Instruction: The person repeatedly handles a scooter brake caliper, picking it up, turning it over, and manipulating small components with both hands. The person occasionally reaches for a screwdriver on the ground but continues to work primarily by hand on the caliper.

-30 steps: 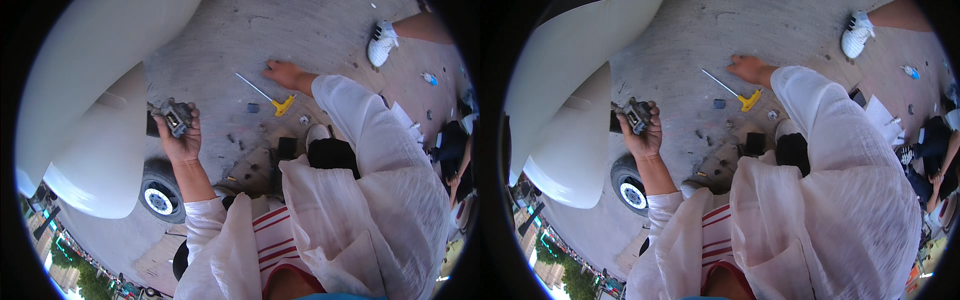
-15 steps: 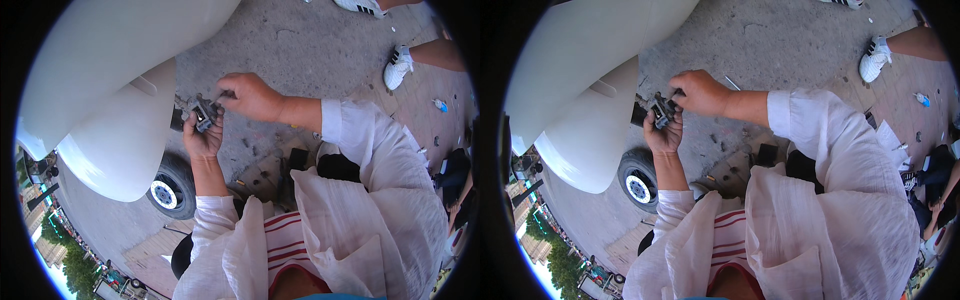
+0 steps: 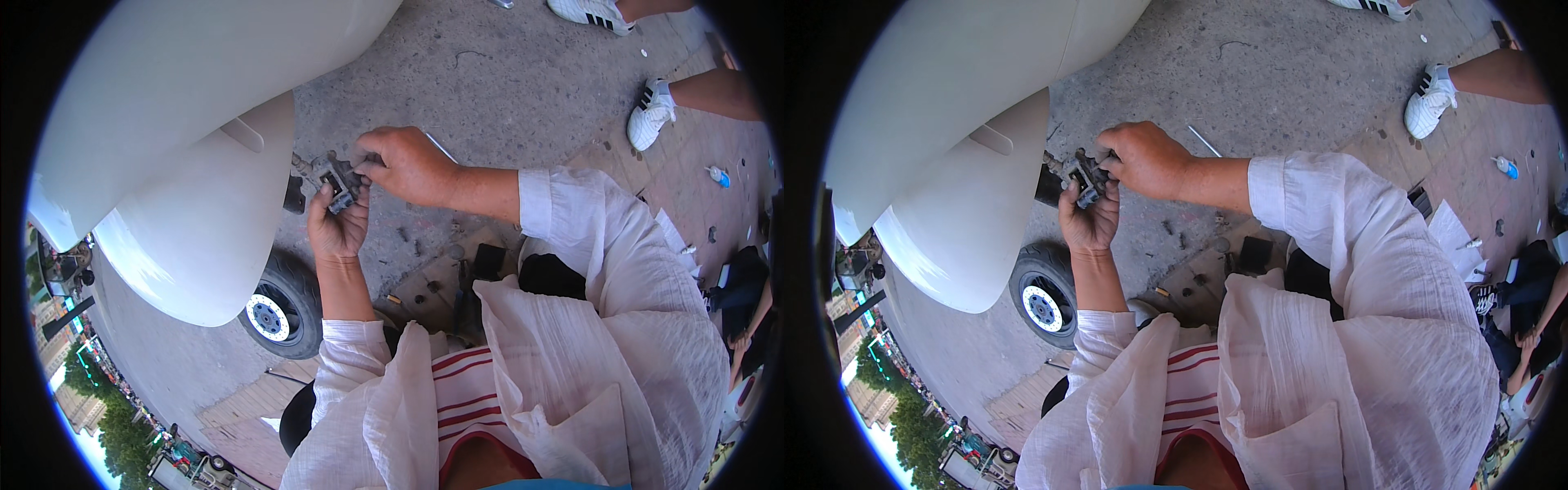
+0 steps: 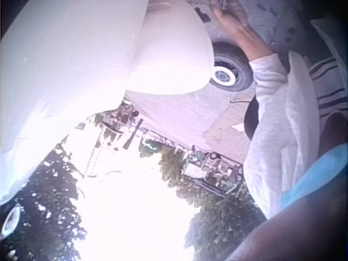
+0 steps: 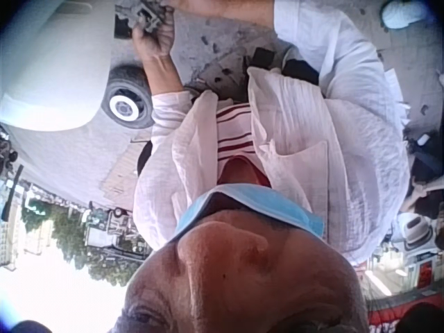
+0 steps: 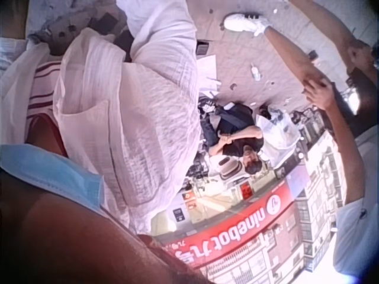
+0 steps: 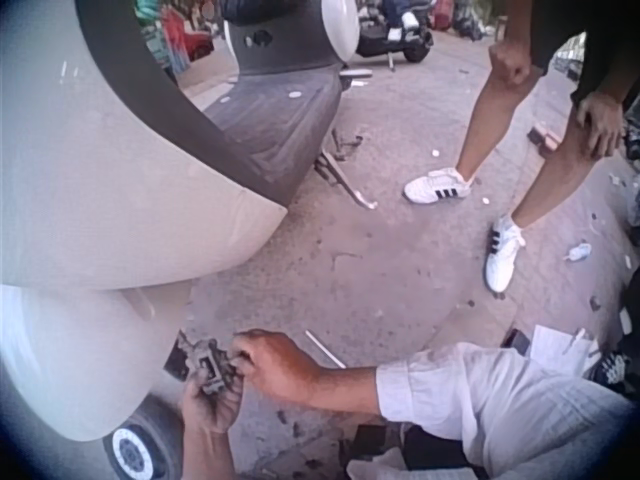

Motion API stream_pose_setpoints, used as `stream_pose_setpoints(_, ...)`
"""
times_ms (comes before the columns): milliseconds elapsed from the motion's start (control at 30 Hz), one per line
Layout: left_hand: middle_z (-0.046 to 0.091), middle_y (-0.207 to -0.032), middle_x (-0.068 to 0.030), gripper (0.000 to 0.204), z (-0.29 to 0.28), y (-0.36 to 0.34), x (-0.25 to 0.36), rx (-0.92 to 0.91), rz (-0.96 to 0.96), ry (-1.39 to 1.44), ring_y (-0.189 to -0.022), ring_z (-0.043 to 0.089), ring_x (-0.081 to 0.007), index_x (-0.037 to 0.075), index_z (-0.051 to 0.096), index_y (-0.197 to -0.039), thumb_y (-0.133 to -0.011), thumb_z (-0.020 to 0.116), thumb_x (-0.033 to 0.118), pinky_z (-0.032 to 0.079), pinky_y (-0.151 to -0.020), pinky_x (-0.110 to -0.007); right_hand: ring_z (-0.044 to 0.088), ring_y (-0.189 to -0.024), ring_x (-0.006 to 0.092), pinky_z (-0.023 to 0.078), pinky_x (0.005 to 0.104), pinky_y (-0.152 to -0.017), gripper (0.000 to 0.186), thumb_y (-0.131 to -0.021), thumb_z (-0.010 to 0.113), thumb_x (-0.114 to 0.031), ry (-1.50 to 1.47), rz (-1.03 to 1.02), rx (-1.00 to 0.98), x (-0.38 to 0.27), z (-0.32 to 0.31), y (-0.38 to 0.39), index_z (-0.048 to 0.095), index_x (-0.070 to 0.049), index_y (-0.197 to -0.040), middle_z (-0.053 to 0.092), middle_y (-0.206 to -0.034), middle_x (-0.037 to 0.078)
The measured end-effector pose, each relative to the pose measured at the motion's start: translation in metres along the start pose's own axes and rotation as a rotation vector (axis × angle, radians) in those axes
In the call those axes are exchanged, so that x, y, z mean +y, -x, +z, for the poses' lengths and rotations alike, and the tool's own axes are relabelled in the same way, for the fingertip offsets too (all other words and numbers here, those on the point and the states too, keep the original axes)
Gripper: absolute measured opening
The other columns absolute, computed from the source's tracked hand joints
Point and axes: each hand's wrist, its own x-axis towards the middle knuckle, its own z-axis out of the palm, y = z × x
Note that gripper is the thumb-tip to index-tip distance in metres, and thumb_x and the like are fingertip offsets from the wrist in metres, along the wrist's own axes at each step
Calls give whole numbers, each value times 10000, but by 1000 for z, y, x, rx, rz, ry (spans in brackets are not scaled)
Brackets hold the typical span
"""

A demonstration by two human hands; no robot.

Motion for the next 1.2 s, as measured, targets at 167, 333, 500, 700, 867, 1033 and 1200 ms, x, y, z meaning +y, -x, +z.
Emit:
stream_pose_setpoints(167, 623, -1137, -173, 531, 15, 0, 0, 23, 24, 80, -999, 640, -323, -12, 484, -1281, -870, 608, 301, 545, -898, -414, 626, -820, 350, 492, 412, -721, 176, -773, 697, -103, 17, -29, -7, 2, -2, -2, 641, -9, -911, 635, -862, 167)
stream_pose_setpoints(333, 625, -1134, -160, 521, 4, -3, 1, 17, 24, 34, -993, 641, -307, 8, 490, -1279, -889, 593, 337, 536, -900, -430, 622, -810, 338, 490, 404, -723, 177, -783, 693, -103, 14, -17, 9, 5, 1, -3, 649, -14, -929, 635, -876, 158)
stream_pose_setpoints(500, 627, -1128, -138, 449, 5, -2, 1, -4, 8, -45, -1006, 638, -286, 17, 506, -1232, -922, 583, 332, 521, -924, -424, 632, -805, 290, 489, 364, -732, 133, -829, 625, -66, -114, 100, 12, 10, 5, -6, 650, 0, -943, 641, -866, 152)
stream_pose_setpoints(700, 613, -1155, -121, 416, 11, -1, -6, 120, 120, -75, -1063, 614, -247, 12, 488, -1222, -968, 545, 336, 500, -965, -412, 616, -718, 199, 496, 325, -669, 171, -866, 591, -111, -327, 148, -50, -2, 8, -22, 650, 11, -970, 648, -834, 140)
stream_pose_setpoints(867, 606, -1161, -124, 472, 10, -2, -7, 111, 149, -78, -1081, 609, -234, -6, 490, -1220, -993, 452, 407, 501, -968, -397, 614, -712, 202, 492, 337, -651, 375, -796, 723, -258, -53, 200, -37, -23, 17, -25, 644, 47, -1000, 645, -816, 156)
stream_pose_setpoints(1033, 594, -1200, -94, 469, 9, -2, -6, 79, 123, -155, -1101, 597, -223, 43, 490, -1241, -993, 426, 436, 494, -972, -393, 637, -777, 234, 511, 335, -706, 474, -779, 736, -292, -142, 240, -51, -1, 27, -29, 619, 91, -1034, 654, -898, 181)
stream_pose_setpoints(1200, 588, -1212, -89, 451, 3, 0, -3, 75, 112, -177, -1107, 594, -222, 65, 486, -1251, -998, 418, 431, 500, -963, -391, 652, -851, 237, 516, 334, -764, 497, -779, 734, -287, -2, 263, -180, -11, 23, -37, 619, 97, -1072, 661, -961, 202)
